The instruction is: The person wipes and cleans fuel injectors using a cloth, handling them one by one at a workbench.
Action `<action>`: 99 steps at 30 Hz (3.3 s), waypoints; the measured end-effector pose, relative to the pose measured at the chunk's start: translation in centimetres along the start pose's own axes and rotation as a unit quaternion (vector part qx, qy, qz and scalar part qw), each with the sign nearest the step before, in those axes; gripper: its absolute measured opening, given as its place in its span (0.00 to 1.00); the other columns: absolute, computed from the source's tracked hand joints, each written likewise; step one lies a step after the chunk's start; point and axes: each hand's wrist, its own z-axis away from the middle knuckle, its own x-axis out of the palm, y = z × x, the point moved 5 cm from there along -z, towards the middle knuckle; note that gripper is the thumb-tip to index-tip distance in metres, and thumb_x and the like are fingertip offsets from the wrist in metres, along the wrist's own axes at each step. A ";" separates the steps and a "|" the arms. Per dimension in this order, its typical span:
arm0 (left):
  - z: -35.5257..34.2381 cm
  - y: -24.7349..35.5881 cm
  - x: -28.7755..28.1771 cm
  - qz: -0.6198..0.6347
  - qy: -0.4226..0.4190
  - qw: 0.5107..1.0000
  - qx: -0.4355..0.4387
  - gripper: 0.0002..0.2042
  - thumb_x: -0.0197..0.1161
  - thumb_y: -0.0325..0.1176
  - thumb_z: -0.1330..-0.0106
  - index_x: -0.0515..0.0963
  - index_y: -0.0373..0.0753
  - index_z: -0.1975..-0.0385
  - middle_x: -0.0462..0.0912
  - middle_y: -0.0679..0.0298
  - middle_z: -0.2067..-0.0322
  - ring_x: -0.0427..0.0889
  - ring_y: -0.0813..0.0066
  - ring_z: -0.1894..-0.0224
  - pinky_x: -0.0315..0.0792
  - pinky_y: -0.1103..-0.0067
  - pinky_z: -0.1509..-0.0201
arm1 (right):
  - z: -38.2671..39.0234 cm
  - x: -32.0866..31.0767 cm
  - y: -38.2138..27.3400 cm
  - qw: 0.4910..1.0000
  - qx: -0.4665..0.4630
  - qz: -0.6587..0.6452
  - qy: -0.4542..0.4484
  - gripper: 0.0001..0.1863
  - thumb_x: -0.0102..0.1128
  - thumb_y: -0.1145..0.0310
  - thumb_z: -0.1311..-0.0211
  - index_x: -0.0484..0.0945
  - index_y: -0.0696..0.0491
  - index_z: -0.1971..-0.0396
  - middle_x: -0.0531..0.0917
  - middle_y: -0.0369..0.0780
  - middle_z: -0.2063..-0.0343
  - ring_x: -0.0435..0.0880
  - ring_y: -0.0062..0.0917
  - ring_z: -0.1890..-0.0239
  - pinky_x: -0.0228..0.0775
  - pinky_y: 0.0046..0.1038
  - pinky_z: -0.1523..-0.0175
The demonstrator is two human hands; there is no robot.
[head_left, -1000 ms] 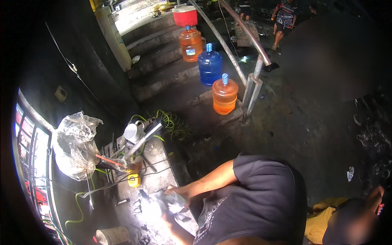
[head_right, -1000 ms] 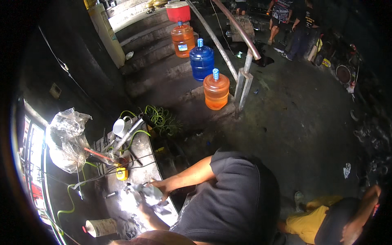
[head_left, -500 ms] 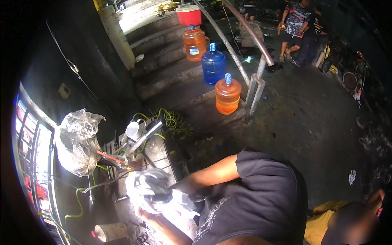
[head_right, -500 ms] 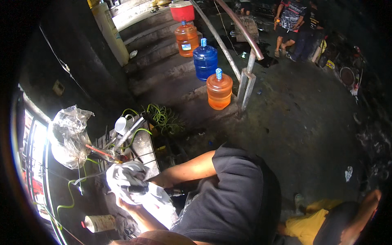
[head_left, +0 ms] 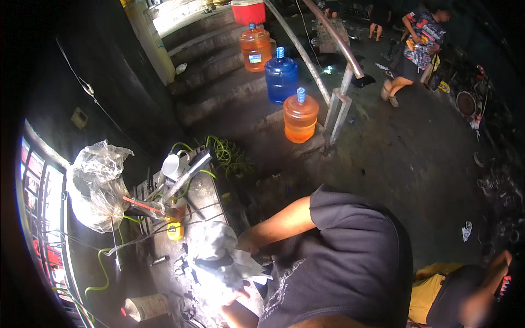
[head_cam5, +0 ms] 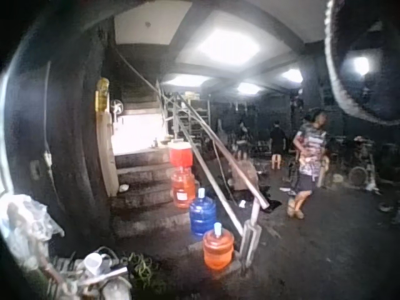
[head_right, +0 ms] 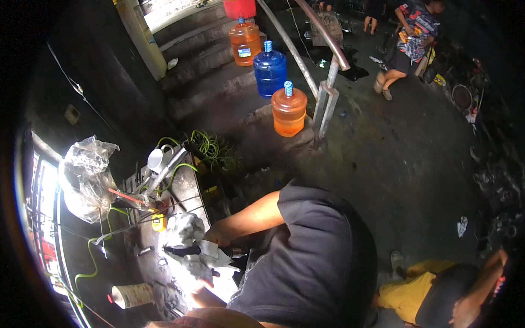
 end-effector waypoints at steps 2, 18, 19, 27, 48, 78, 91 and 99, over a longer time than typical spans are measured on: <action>0.5 -0.2 -0.7 0.007 0.003 1.000 -0.005 0.15 0.51 0.32 0.43 0.69 0.31 0.57 0.76 0.56 0.66 0.77 0.67 0.68 0.73 0.73 0.62 | 0.1 0.4 0.1 1.000 -0.003 -0.010 -0.003 0.20 0.58 0.58 0.52 0.72 0.53 0.60 0.78 0.39 0.63 0.75 0.31 0.59 0.61 0.36 0.48; -2.2 0.1 -1.5 0.016 0.002 1.000 0.004 0.15 0.52 0.31 0.43 0.69 0.31 0.58 0.76 0.57 0.66 0.77 0.67 0.69 0.73 0.74 0.63 | -2.8 -0.7 -0.6 0.978 0.082 0.190 0.016 0.18 0.53 0.60 0.47 0.71 0.54 0.58 0.78 0.41 0.60 0.75 0.32 0.58 0.63 0.36 0.47; -1.5 -0.1 -1.7 0.015 0.004 1.000 -0.002 0.15 0.52 0.31 0.43 0.69 0.31 0.58 0.76 0.57 0.66 0.77 0.68 0.69 0.73 0.74 0.63 | -2.7 -1.0 -0.2 0.977 0.105 0.187 0.015 0.18 0.53 0.60 0.46 0.71 0.54 0.58 0.78 0.41 0.60 0.75 0.32 0.58 0.63 0.36 0.47; -2.9 -0.5 -2.2 0.029 -0.001 1.000 0.002 0.14 0.52 0.31 0.43 0.69 0.32 0.58 0.76 0.57 0.67 0.77 0.68 0.70 0.73 0.74 0.64 | -2.9 3.0 0.1 0.999 -0.012 -0.001 -0.051 0.17 0.51 0.60 0.43 0.71 0.54 0.58 0.78 0.42 0.59 0.75 0.33 0.57 0.63 0.37 0.46; -3.6 0.0 -3.3 0.017 0.045 0.999 0.013 0.14 0.53 0.31 0.43 0.70 0.32 0.59 0.76 0.58 0.68 0.76 0.69 0.71 0.73 0.75 0.66 | -5.2 4.4 -3.3 0.948 -0.302 -0.042 -0.094 0.25 0.58 0.62 0.44 0.66 0.57 0.48 0.71 0.45 0.52 0.71 0.34 0.51 0.62 0.33 0.45; -2.8 0.4 -4.8 -0.005 0.081 0.996 0.039 0.13 0.55 0.31 0.43 0.70 0.33 0.60 0.76 0.60 0.69 0.76 0.70 0.73 0.72 0.77 0.68 | -5.8 4.7 -5.4 0.901 0.144 0.403 -0.066 0.19 0.64 0.55 0.65 0.80 0.42 0.67 0.79 0.37 0.77 0.77 0.27 0.63 0.55 0.45 0.48; -1.1 -0.3 -4.5 -0.026 0.100 0.994 0.023 0.13 0.55 0.30 0.44 0.70 0.33 0.60 0.76 0.61 0.69 0.76 0.71 0.74 0.72 0.77 0.69 | -5.1 2.3 -3.2 0.984 0.061 0.164 0.022 0.13 0.50 0.69 0.52 0.79 0.58 0.69 0.81 0.49 0.70 0.80 0.35 0.66 0.70 0.36 0.61; -0.6 1.0 -7.4 -0.089 0.152 0.983 0.049 0.12 0.56 0.30 0.44 0.70 0.33 0.60 0.76 0.61 0.70 0.76 0.71 0.75 0.72 0.77 0.70 | -3.7 3.6 -1.3 0.996 0.027 0.041 -0.080 0.21 0.57 0.68 0.58 0.72 0.56 0.59 0.77 0.47 0.64 0.76 0.38 0.57 0.65 0.37 0.51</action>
